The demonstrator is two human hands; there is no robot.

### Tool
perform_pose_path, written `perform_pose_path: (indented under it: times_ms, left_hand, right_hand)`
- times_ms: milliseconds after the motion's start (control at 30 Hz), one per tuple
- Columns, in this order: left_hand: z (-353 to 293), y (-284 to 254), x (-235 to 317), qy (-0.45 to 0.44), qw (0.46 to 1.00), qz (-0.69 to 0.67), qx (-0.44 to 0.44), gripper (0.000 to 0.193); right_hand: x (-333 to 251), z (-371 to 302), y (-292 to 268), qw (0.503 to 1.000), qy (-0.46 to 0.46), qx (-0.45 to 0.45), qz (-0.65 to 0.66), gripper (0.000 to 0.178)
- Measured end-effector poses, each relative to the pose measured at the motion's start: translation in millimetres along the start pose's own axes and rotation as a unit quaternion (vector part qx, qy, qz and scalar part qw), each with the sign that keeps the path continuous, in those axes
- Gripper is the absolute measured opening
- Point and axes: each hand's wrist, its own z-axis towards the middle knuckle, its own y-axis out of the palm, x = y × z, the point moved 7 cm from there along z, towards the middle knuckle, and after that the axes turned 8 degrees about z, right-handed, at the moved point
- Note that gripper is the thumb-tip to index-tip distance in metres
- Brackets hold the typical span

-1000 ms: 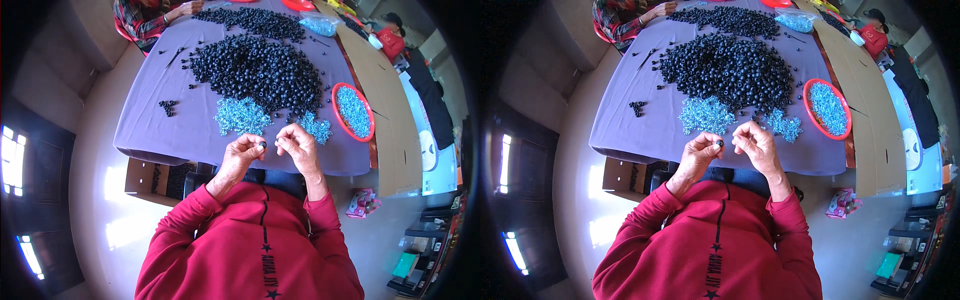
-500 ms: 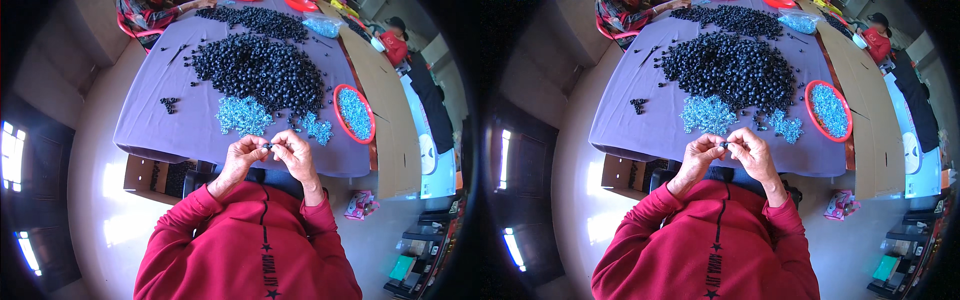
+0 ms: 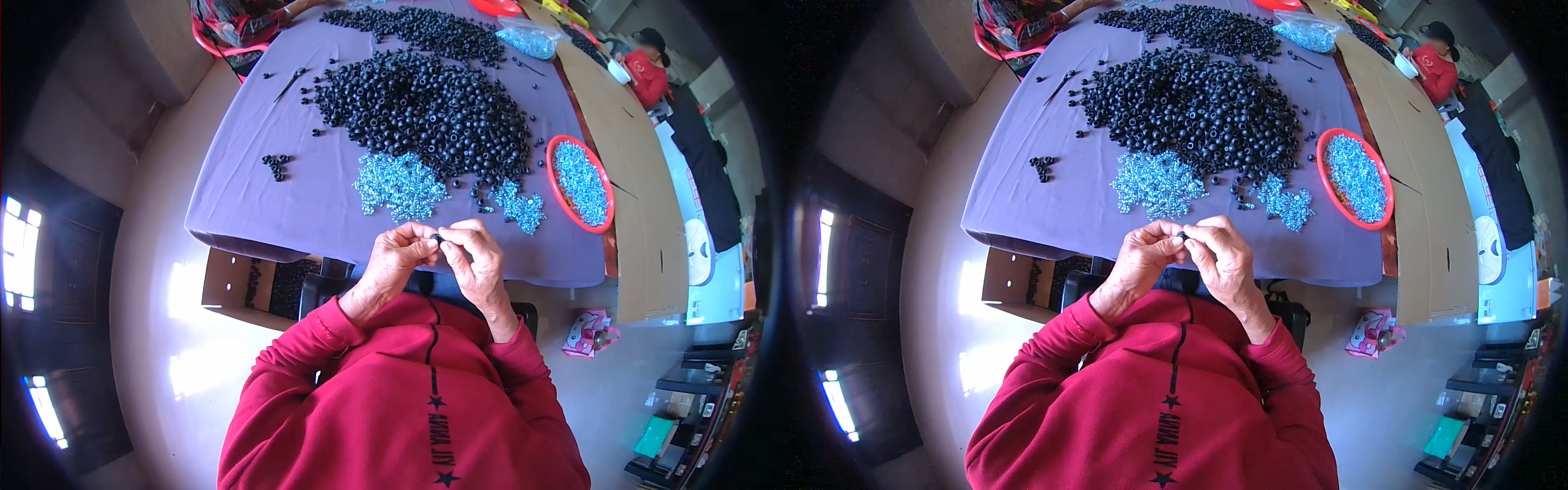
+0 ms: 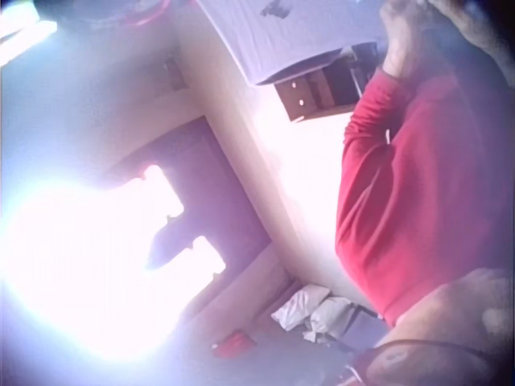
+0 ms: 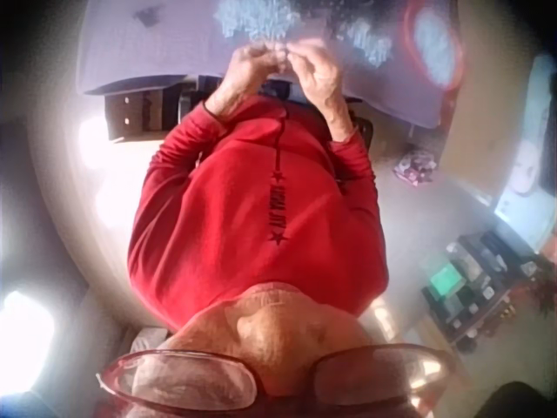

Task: The person puts on eyeglasses, then assembles small parts by inserting pins into black rubber pieces by hand and placing them on the table.

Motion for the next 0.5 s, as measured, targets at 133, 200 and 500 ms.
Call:
perform_pose_path:
  times_ms: [133, 200, 500]
  left_hand:
    - [-2.5, -0.1, -6.3, -0.039, 0.999, -0.024, 0.005, 0.011]
    - [-5.1, 2.3, -10.0, -0.066, 0.997, -0.033, 0.014, 0.012]
    - [-10.0, 2.8, -17.6, -0.085, 0.996, -0.006, 0.019, 0.008]
  right_hand:
    - [-13.5, -6.6, 3.8, 0.992, -0.065, 0.0, -0.106, 0.032]
    - [-21.5, -11.7, 9.6, 0.977, -0.095, 0.017, -0.191, 0.038]
    - [-16.4, -24.3, 14.6, 0.959, -0.135, 0.077, -0.238, 0.026]
